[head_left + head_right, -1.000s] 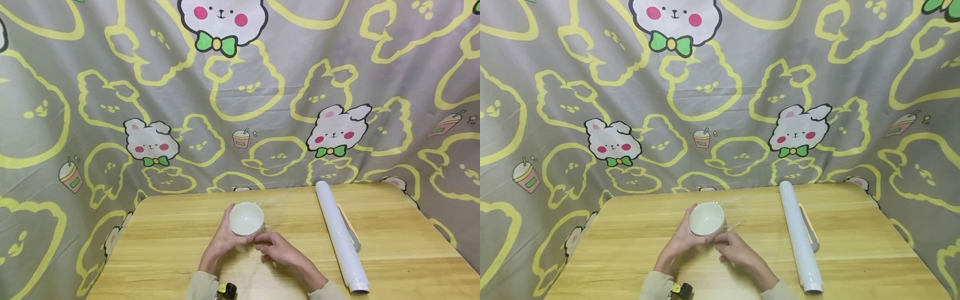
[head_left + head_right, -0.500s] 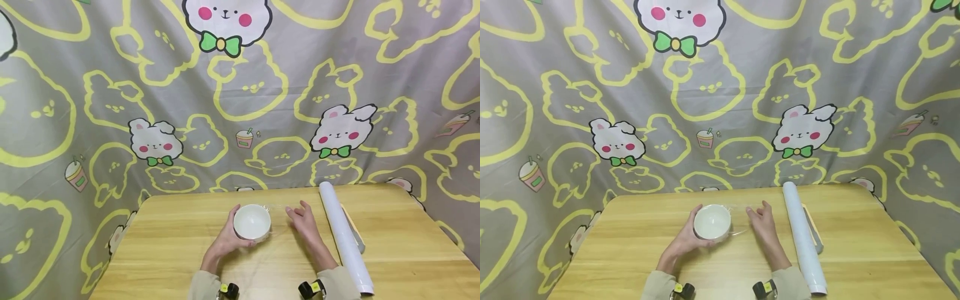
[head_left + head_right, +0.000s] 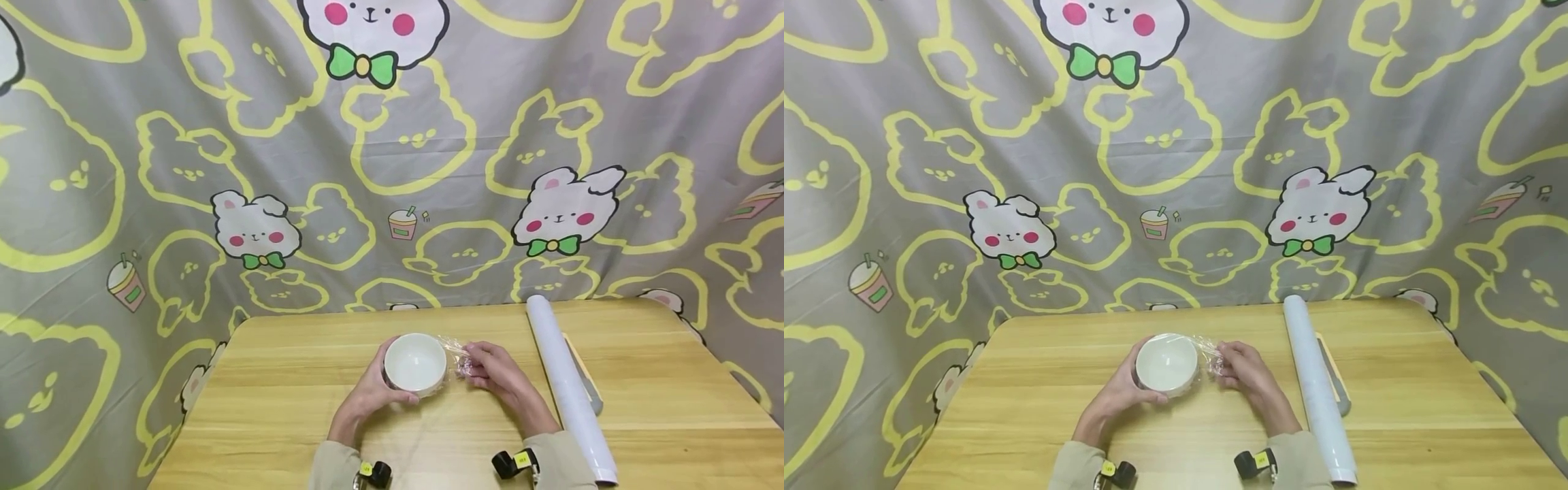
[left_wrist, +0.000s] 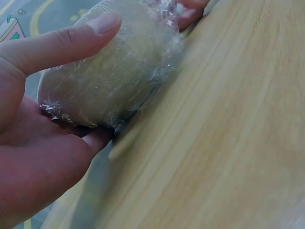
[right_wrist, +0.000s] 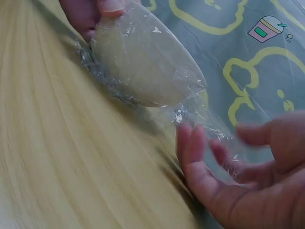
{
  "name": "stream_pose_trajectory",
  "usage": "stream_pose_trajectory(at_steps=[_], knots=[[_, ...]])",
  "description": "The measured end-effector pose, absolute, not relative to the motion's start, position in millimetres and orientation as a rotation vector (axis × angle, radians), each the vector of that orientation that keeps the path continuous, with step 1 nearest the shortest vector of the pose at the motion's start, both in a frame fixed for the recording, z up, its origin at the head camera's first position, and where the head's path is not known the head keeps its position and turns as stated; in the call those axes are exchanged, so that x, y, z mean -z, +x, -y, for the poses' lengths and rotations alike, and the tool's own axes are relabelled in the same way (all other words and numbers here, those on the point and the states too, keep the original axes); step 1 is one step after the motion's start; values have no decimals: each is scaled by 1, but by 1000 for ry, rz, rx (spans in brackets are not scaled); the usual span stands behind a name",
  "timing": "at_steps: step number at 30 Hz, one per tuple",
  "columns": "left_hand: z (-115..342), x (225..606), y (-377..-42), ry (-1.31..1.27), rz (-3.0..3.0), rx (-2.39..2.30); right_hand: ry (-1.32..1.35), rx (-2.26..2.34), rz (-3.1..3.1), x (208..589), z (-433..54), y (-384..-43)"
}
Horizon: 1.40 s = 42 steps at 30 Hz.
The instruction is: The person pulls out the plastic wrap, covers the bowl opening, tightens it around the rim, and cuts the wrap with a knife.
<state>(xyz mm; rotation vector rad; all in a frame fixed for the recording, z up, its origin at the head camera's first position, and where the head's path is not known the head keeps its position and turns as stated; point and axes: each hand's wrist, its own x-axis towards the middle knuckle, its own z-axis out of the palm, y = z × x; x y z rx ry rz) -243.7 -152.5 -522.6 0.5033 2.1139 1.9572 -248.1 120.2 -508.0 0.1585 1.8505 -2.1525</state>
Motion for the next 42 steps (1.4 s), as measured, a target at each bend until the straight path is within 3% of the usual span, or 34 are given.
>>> stream_pose_trajectory(at_steps=[8, 27, 42], knots=[[153, 524, -245, 491, -2042, -1988, -46, 2113, -1763, 508, -125, -250], [152, 525, -245, 469, -2083, -1973, 169, 2319, -1588, 497, -112, -250], [153, 523, -244, 514, -2094, -1963, 154, 2385, -1565, 486, -112, -252]])
